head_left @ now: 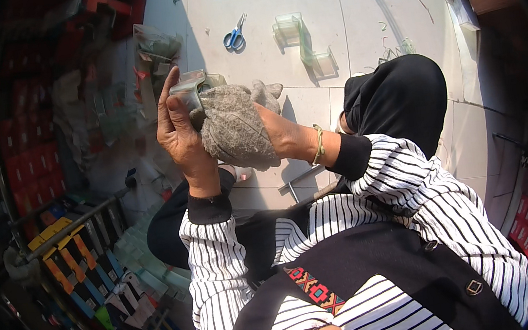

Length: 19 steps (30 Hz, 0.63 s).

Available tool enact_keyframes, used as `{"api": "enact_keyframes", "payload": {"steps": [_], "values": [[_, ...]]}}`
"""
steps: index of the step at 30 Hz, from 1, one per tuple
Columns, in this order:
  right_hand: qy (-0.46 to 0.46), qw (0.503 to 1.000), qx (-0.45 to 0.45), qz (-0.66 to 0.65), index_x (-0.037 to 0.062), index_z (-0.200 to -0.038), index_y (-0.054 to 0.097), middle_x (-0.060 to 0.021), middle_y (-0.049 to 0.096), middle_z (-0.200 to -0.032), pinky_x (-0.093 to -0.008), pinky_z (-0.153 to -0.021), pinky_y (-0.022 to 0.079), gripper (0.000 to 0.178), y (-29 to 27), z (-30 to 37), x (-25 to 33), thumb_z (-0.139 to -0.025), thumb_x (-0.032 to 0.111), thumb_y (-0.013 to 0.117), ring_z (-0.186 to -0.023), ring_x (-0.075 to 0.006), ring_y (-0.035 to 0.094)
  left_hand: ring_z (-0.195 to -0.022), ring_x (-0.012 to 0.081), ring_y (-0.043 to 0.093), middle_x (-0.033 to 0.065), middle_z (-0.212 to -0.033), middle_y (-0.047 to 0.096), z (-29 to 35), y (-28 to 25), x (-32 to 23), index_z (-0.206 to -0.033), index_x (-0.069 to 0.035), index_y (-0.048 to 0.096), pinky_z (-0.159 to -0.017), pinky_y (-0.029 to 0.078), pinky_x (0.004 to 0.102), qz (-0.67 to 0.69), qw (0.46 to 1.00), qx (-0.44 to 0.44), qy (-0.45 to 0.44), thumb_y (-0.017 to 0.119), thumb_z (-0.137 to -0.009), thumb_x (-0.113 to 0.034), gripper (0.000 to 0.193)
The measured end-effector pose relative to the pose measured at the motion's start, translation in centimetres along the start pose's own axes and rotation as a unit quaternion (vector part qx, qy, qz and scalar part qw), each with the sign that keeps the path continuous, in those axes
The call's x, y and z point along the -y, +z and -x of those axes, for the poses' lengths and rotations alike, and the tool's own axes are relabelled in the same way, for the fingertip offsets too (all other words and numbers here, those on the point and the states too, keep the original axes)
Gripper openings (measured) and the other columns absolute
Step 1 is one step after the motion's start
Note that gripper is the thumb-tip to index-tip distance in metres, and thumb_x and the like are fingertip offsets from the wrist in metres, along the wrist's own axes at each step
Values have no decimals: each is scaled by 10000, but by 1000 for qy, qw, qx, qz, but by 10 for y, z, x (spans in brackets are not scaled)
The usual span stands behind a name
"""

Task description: The person sits on the floor and wipes small translucent plastic parts with a gray cloth. They pick up each piece, wipe it on all sides, and place it back on the floor. The process repeats for several pieces.

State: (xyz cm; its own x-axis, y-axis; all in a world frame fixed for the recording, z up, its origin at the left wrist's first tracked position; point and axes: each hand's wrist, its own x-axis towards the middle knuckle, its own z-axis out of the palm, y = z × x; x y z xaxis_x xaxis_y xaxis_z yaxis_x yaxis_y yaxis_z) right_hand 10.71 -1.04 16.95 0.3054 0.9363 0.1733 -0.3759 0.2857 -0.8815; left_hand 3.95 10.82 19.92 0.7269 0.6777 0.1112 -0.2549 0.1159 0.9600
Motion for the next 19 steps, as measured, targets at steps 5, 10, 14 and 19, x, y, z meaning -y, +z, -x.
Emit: {"api": "enact_keyframes", "payload": {"steps": [5, 10, 14, 19], "values": [[-111, 896, 29, 428, 76, -1072, 572, -131, 523, -1161, -409, -996, 281, 341, 9, -2, -14, -760, 208, 610, -1144, -287, 418, -675, 82, 601, 45, -767, 631, -5, -6, -11, -1081, 1, 596, -623, 488, 197, -41, 997, -61, -19, 544, -910, -151, 235], [-97, 874, -8, 476, 72, -1129, 537, -158, 478, -1205, -427, -994, 269, 402, 15, 1, -16, -759, 205, 621, -1192, -313, 367, -621, 55, 576, 31, -669, 614, -3, -4, -10, -1080, -8, 598, -579, 450, 166, 11, 997, -42, -63, 521, -926, -245, 293], [-28, 984, -8, 175, 31, -1071, 529, -128, 544, -1071, -377, -927, 358, 323, 2, -5, -3, -796, 175, 620, -1026, -294, 490, -826, 164, 628, 131, -904, 642, 0, -1, -4, -1166, 28, 519, -752, 508, 263, -77, 990, 56, -106, 554, -890, -364, 481], [109, 992, -28, -62, 42, -1199, 437, -112, 530, -1141, -336, -1043, 242, 402, 6, -3, 5, -855, 182, 594, -1128, -238, 432, -902, 227, 629, 186, -999, 631, -5, -16, 5, -1232, 27, 441, -825, 501, 320, 55, 961, 59, -264, 581, -872, -358, 545]]}}
